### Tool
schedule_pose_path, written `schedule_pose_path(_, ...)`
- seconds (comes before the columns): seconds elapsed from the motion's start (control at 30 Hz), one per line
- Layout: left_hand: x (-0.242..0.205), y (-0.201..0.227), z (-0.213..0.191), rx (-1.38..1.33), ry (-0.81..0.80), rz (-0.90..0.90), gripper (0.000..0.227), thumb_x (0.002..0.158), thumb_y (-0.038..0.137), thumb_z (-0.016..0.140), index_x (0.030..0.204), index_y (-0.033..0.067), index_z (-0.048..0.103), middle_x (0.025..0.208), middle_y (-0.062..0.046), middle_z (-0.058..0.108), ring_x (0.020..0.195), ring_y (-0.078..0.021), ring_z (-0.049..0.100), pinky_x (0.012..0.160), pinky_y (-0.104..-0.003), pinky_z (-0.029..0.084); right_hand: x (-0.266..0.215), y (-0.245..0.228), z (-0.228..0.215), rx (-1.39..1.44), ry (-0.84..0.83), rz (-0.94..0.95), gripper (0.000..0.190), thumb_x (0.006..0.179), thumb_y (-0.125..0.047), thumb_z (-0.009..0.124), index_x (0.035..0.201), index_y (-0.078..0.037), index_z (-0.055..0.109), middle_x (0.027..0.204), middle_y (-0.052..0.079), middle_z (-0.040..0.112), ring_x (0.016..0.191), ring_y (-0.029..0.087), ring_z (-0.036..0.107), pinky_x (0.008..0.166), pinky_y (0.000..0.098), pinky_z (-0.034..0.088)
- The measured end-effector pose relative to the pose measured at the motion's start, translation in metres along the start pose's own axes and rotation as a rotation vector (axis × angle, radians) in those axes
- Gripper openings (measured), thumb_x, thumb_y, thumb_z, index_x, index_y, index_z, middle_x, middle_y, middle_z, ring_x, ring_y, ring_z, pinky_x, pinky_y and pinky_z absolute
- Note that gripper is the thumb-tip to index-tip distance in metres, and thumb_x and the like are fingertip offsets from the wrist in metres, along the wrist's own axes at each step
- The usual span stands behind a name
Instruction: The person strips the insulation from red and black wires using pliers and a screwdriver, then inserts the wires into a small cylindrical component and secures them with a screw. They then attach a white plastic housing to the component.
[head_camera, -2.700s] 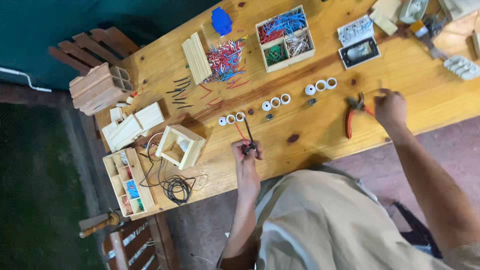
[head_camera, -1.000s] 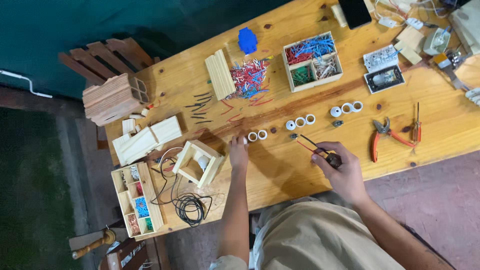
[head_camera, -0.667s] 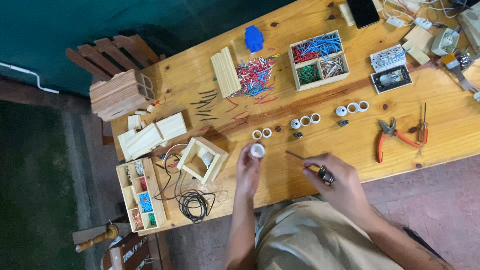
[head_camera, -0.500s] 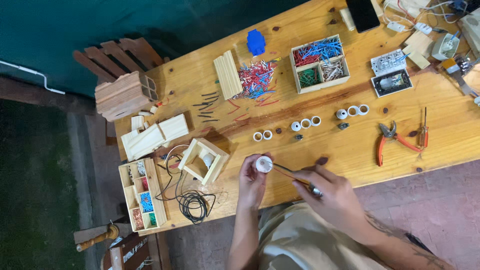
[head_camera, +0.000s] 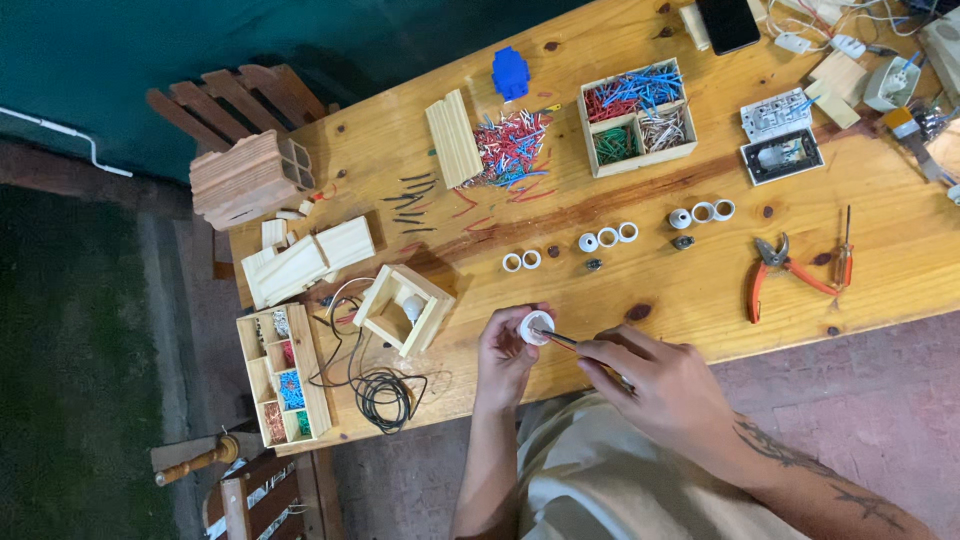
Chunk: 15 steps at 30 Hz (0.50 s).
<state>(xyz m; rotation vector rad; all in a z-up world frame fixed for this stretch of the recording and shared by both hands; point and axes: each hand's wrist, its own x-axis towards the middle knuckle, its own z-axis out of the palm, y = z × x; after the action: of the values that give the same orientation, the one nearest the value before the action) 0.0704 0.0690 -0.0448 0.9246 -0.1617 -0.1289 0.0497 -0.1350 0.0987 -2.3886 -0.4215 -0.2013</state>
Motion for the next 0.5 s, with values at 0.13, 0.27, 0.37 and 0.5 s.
schedule_pose_path(0.13,-0.002,-0.003,0.0,0.06,-0.026,-0.015,0.047,0.09,0.027,0.084,0.126,0.0084,0.06,0.133,-0.02,0.066,0.117,-0.0337,0.069,0.105,-0.042,0.052,-0.001,0.003,-0.001,-0.009,-0.02,0.004,0.016,0.095,-0.024,0.068,0.111,-0.022,0.071,0.089,-0.005,0.068,0.068,0.015,0.068,0.048,0.0362,0.052)
schedule_pose_path(0.27,-0.002,-0.001,0.003,0.12,-0.061,-0.025,0.045,0.091,0.028,0.082,0.125,0.0078,0.06,0.131,-0.02,0.067,0.117,-0.0329,0.069,0.103,-0.04,0.053,-0.002,0.002,-0.004,0.008,0.004,0.029,0.015,0.094,-0.022,0.07,0.109,-0.023,0.073,0.087,-0.006,0.068,0.064,0.017,0.065,0.047,0.0357,0.049)
schedule_pose_path(0.37,-0.004,-0.006,0.001,0.124,-0.096,-0.067,0.047,0.088,0.031,0.084,0.124,0.0099,0.062,0.13,-0.022,0.067,0.113,-0.0245,0.069,0.099,-0.034,0.053,-0.003,0.004,-0.005,-0.056,-0.008,0.004,0.015,0.095,-0.024,0.069,0.109,-0.024,0.074,0.085,-0.005,0.065,0.06,0.018,0.063,0.041,0.0378,0.047)
schedule_pose_path(0.5,0.001,-0.017,0.0,0.118,-0.107,-0.096,0.05,0.079,0.017,0.087,0.12,0.003,0.061,0.124,-0.022,0.065,0.106,-0.0243,0.071,0.091,-0.033,0.057,0.003,0.006,-0.016,0.008,-0.056,0.042,0.007,0.093,-0.024,0.069,0.1,-0.023,0.072,0.086,-0.004,0.067,0.069,0.02,0.07,0.052,0.0357,0.055)
